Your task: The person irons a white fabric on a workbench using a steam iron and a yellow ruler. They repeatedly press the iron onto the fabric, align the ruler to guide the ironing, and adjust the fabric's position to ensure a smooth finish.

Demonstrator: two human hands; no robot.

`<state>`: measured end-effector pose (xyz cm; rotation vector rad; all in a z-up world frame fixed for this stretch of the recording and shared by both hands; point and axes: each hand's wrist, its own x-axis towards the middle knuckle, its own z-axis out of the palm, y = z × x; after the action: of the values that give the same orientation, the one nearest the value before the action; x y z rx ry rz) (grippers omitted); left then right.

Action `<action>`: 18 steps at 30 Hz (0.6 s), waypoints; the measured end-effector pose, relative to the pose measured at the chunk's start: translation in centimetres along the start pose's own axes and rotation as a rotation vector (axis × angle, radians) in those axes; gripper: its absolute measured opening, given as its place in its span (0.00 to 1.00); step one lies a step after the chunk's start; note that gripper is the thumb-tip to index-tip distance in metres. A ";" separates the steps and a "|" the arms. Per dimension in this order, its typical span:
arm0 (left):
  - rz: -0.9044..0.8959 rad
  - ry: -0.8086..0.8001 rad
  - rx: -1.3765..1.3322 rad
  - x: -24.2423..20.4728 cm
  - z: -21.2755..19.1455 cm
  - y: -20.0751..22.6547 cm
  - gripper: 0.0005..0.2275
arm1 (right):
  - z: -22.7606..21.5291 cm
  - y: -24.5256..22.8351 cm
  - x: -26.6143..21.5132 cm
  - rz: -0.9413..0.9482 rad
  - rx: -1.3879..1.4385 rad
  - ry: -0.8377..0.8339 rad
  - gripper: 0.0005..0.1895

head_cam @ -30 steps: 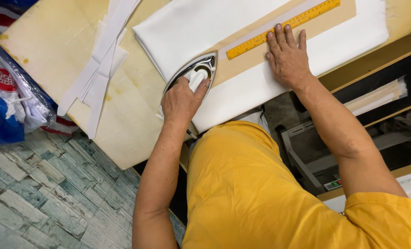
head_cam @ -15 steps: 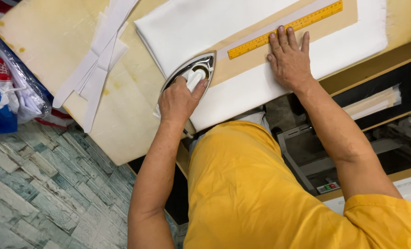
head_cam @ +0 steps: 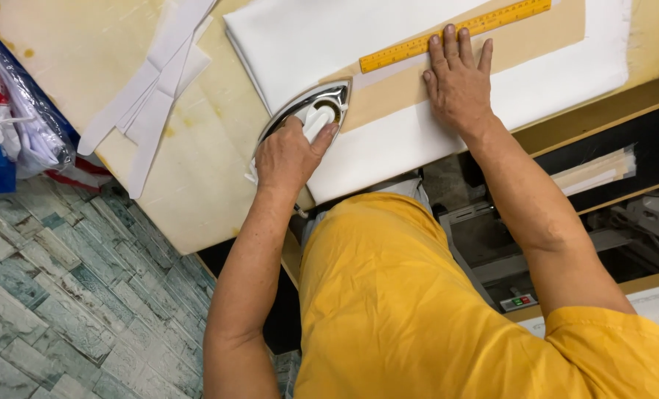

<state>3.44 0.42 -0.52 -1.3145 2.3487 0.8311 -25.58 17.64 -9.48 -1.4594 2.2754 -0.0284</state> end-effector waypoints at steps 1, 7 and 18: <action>0.009 0.015 0.004 -0.1 -0.1 -0.2 0.34 | -0.2 0.0 0.2 0.012 0.002 -0.018 0.32; -0.006 -0.002 -0.034 0.2 -0.3 -0.1 0.33 | -0.2 0.3 0.6 0.011 -0.023 -0.032 0.32; 0.015 0.040 0.004 -0.1 0.1 -1.3 0.34 | 0.0 0.3 0.3 -0.030 -0.024 0.014 0.32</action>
<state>4.64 0.05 -0.98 -1.3252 2.3924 0.8114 -25.99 17.48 -9.67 -1.5102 2.2723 -0.0204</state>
